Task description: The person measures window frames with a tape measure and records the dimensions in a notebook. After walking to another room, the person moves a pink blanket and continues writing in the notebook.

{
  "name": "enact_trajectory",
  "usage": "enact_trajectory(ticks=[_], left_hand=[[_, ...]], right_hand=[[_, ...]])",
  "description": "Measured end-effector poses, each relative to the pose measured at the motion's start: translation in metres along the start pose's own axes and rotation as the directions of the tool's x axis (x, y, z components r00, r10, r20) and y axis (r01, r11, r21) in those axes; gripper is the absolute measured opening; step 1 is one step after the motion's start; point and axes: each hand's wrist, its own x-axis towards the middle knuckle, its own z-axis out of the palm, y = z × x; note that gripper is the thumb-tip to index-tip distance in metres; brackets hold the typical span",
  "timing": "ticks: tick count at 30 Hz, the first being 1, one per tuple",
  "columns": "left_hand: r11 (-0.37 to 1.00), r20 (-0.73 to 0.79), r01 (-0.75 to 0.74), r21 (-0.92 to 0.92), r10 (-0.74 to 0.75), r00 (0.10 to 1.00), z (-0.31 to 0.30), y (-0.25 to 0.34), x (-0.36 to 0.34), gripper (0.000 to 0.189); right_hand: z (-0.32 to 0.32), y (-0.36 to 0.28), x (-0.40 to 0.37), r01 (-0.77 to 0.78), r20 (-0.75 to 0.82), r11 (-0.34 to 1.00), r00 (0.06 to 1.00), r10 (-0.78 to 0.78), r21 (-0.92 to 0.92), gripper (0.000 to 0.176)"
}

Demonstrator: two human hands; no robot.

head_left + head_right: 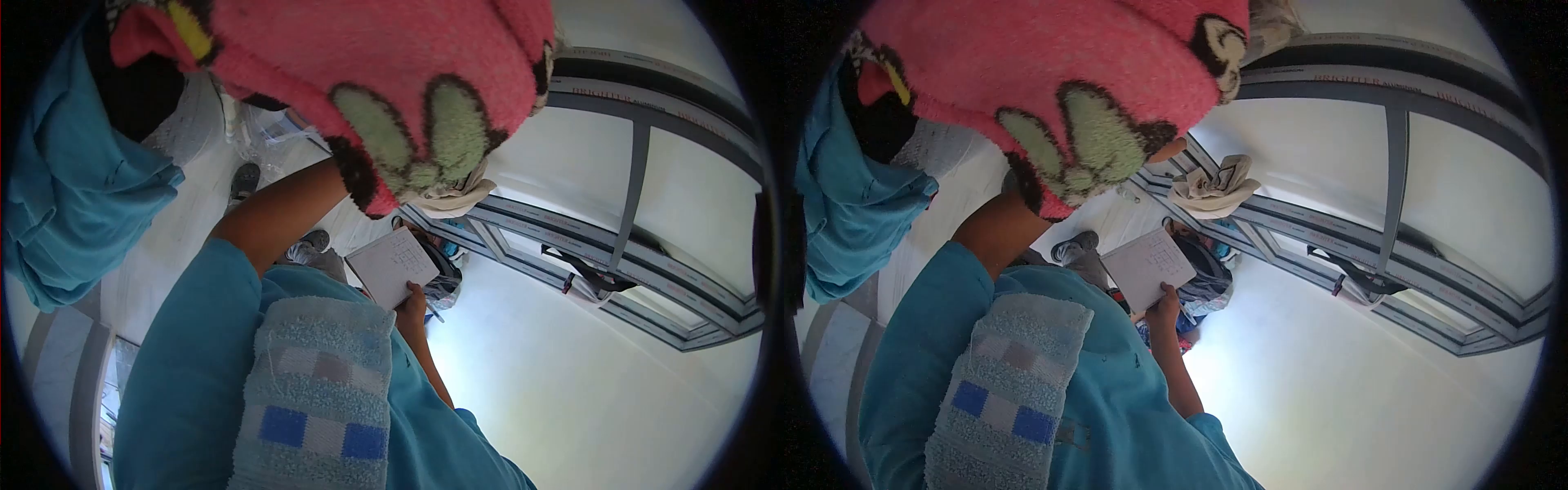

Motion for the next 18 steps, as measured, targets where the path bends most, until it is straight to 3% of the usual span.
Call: enact_trajectory(ticks=[8, 11, 14, 17, 18], left_hand=[[0.999, 0.016, -0.037, 0.021, 0.036, 0.999, 0.0, 0.01, 0.007, 0.087], [0.998, 0.025, -0.05, 0.035, 0.05, 0.998, 0.002, 0.015, 0.01, 0.086], [0.997, 0.037, -0.067, 0.046, 0.066, 0.997, -0.001, 0.018, 0.011, 0.086], [0.992, 0.071, -0.104, 0.07, 0.099, 0.993, -0.004, 0.025, 0.0, 0.085], [0.988, 0.084, -0.132, 0.083, 0.125, 0.989, -0.005, 0.03, -0.009, 0.085]], right_hand=[[0.036, -0.031, -0.015, -0.013, 0.025, 0.995, 1.0, 0.015, -0.099, 0.047], [0.029, -0.034, -0.003, 0.042, 0.009, 0.961, 0.999, -0.041, -0.275, 0.048], [0.032, -0.044, 0.005, -0.018, 0.003, 0.978, 1.0, 0.019, -0.208, 0.05], [0.041, -0.053, -0.001, 0.124, 0.098, 0.983, 0.989, -0.111, -0.136, 0.053], [0.049, -0.058, -0.012, 0.253, 0.138, 0.948, 0.964, -0.229, -0.193, 0.052]])
